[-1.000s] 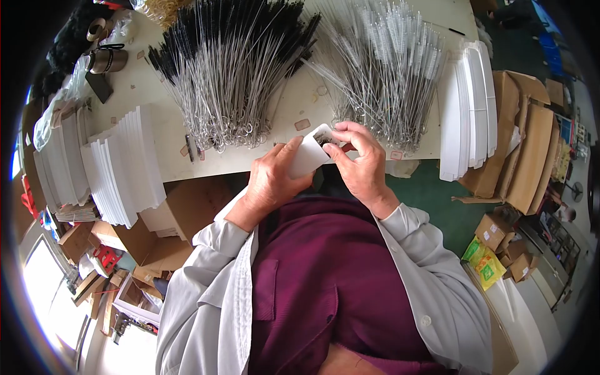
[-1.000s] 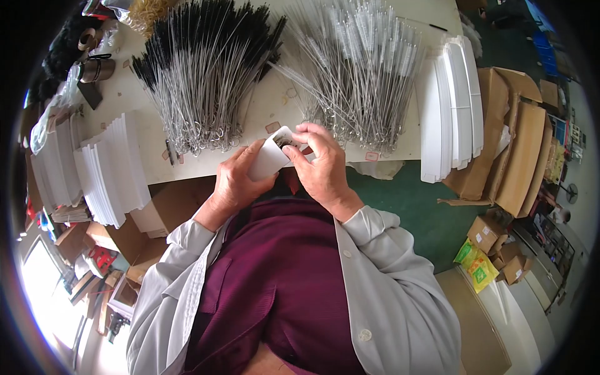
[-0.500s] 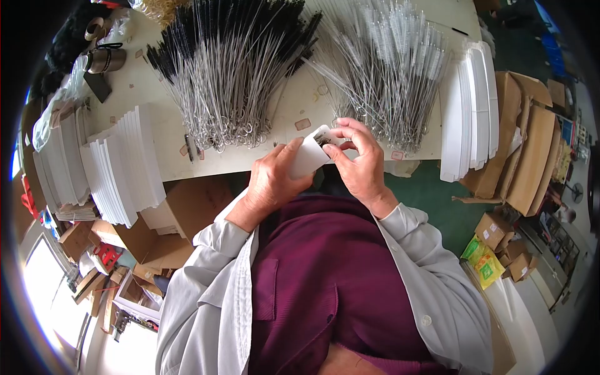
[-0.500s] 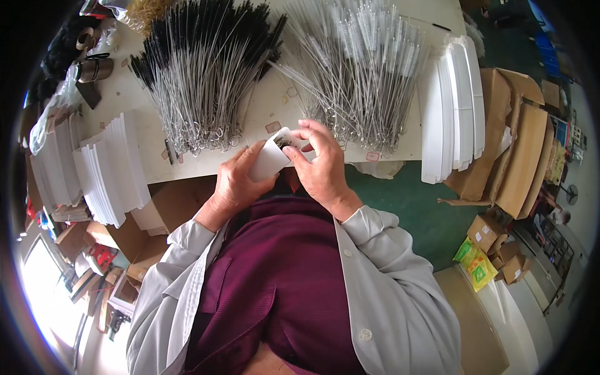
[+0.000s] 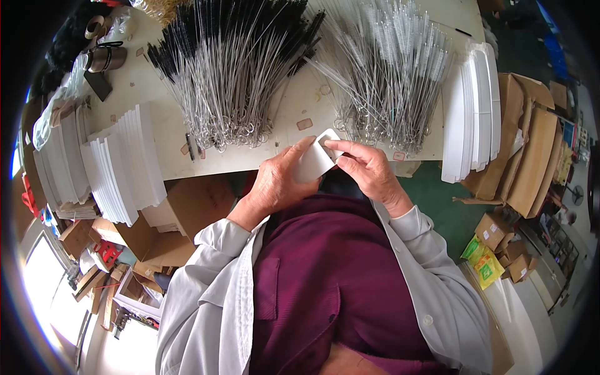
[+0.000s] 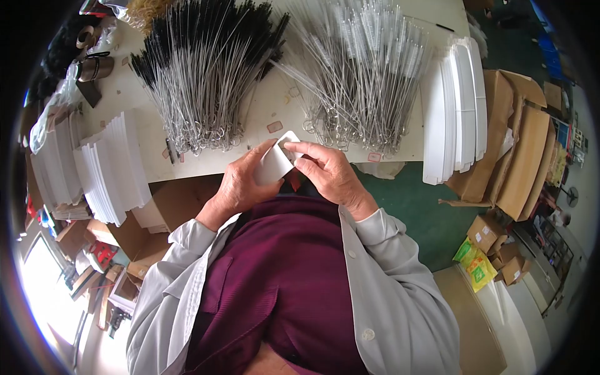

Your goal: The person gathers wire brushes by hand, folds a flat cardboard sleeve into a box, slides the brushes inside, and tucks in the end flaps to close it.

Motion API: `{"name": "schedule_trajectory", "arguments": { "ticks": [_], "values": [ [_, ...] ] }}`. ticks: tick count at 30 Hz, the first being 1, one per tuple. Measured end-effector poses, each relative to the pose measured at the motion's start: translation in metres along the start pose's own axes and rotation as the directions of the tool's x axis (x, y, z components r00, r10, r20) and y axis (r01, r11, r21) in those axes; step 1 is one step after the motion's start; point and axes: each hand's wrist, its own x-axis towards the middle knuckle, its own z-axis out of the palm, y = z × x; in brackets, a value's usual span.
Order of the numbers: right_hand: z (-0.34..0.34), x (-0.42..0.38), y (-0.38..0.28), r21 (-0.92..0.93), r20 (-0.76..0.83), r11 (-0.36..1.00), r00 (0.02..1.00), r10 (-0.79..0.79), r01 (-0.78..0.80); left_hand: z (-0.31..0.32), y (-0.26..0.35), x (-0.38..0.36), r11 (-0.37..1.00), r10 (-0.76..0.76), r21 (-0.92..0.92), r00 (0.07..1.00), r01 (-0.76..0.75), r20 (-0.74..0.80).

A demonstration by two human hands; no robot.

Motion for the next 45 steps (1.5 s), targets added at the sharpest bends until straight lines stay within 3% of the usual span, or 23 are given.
{"name": "schedule_trajectory", "arguments": {
  "ticks": [1,2,8,10,11,14,16,20,22,29,31,32,39,41,45],
  "values": [
    [-0.001,-0.001,-0.002,0.111,0.014,0.993,0.999,0.045,-0.046,0.000,0.001,0.001,0.999,-0.002,-0.039,1.000,0.002,0.002],
    [-0.002,-0.002,-0.001,0.111,0.010,0.993,0.999,0.045,-0.046,0.000,0.002,0.002,0.997,-0.004,-0.079,1.000,0.004,0.005],
    [0.010,0.001,0.007,-0.103,-0.030,0.992,0.997,-0.077,0.074,0.003,0.006,0.004,0.993,-0.037,-0.111,0.999,0.037,-0.004],
    [0.022,0.003,0.005,0.268,-0.171,0.962,0.985,-0.013,0.059,0.005,0.007,0.006,0.992,-0.056,-0.111,0.998,0.053,-0.027],
    [0.025,0.004,0.006,0.268,-0.171,0.961,0.985,-0.013,0.059,0.007,0.008,0.007,0.992,-0.071,-0.112,0.996,0.064,-0.052],
    [0.030,0.003,0.011,0.167,-0.276,0.986,0.961,0.026,0.021,0.010,0.015,0.004,0.994,-0.080,-0.078,0.997,0.079,-0.002],
    [0.032,-0.002,0.010,-0.175,-0.288,0.983,0.952,-0.105,0.055,0.013,0.012,0.001,0.995,-0.066,-0.073,0.998,0.064,-0.016],
    [0.036,-0.006,0.016,-0.216,-0.344,0.975,0.931,-0.125,0.051,0.014,0.011,0.001,0.995,-0.085,-0.061,0.996,0.082,-0.037],
    [0.037,-0.005,0.017,-0.364,-0.348,0.924,0.904,-0.249,0.114,0.012,0.012,0.000,0.994,-0.087,-0.070,0.996,0.085,-0.023],
    [0.037,-0.001,0.013,-0.342,-0.379,0.934,0.894,-0.239,0.104,0.009,0.010,-0.002,0.991,-0.108,-0.079,0.994,0.110,0.024],
    [0.025,0.006,0.010,-0.627,-0.256,0.738,0.828,-0.499,0.251,0.012,0.009,-0.006,0.992,-0.094,-0.087,0.995,0.097,0.034],
    [0.018,0.007,0.004,-0.701,-0.125,0.647,0.842,-0.525,0.300,0.013,0.008,-0.007,0.992,-0.080,-0.093,0.996,0.083,0.045],
    [0.007,0.012,-0.005,-0.721,0.100,0.582,0.888,-0.449,0.376,0.016,0.003,-0.011,0.994,-0.040,-0.101,0.999,0.043,0.028],
    [0.001,0.011,-0.007,-0.700,0.217,0.594,0.910,-0.354,0.397,0.016,0.001,-0.013,0.988,-0.060,-0.135,0.994,0.072,0.096],
    [-0.004,0.012,-0.005,-0.682,0.255,0.607,0.910,-0.325,0.408,0.019,-0.001,-0.019,0.989,-0.016,-0.148,0.996,0.030,0.093]
  ]
}}
